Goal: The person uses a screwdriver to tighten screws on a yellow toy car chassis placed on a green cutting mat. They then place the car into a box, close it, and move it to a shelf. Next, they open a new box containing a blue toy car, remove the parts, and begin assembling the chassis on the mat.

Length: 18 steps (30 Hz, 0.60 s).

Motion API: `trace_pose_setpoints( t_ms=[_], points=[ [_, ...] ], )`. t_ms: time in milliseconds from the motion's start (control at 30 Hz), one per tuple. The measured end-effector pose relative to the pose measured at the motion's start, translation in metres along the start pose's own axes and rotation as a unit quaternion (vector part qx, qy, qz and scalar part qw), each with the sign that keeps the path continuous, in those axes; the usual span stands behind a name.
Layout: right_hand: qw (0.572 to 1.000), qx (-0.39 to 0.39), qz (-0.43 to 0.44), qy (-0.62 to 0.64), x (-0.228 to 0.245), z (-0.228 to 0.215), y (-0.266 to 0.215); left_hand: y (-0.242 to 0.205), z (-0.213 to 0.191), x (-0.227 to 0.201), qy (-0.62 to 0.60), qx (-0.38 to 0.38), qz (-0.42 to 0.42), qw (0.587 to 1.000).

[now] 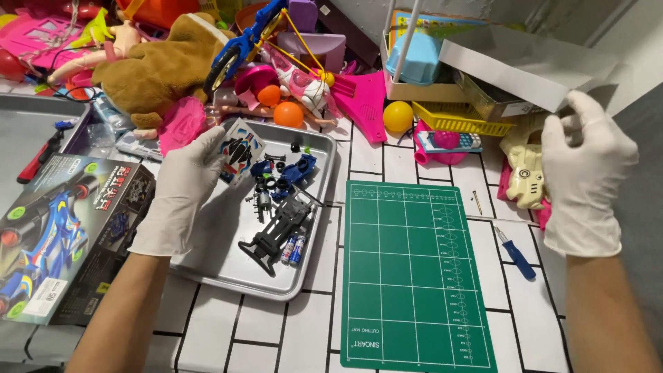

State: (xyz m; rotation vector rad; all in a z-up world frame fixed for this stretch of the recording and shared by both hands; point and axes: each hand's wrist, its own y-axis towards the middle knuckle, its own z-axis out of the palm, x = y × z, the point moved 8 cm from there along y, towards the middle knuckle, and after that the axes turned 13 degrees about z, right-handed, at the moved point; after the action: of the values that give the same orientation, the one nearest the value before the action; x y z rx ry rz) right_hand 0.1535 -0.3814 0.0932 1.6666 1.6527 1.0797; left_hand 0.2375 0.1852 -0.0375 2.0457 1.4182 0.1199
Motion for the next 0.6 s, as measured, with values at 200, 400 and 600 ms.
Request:
trace_pose_setpoints(
  t_ms=[200, 400, 600],
  points=[
    [0.996, 0.054, 0.004, 0.064, 0.031, -0.022, -0.070, -0.036, 0.000, 0.013, -0.127, 0.052, -0.118, 0.983],
    [0.984, 0.081, 0.049, 0.149, 0.010, -0.017, -0.092, -0.041, -0.034, -0.059, 0.305, 0.057, 0.070, 0.948],
    [0.987, 0.069, 0.056, 0.130, -0.004, -0.016, -0.102, -0.067, -0.004, -0.125, -0.056, 0.309, -0.106, 0.943]
  ],
)
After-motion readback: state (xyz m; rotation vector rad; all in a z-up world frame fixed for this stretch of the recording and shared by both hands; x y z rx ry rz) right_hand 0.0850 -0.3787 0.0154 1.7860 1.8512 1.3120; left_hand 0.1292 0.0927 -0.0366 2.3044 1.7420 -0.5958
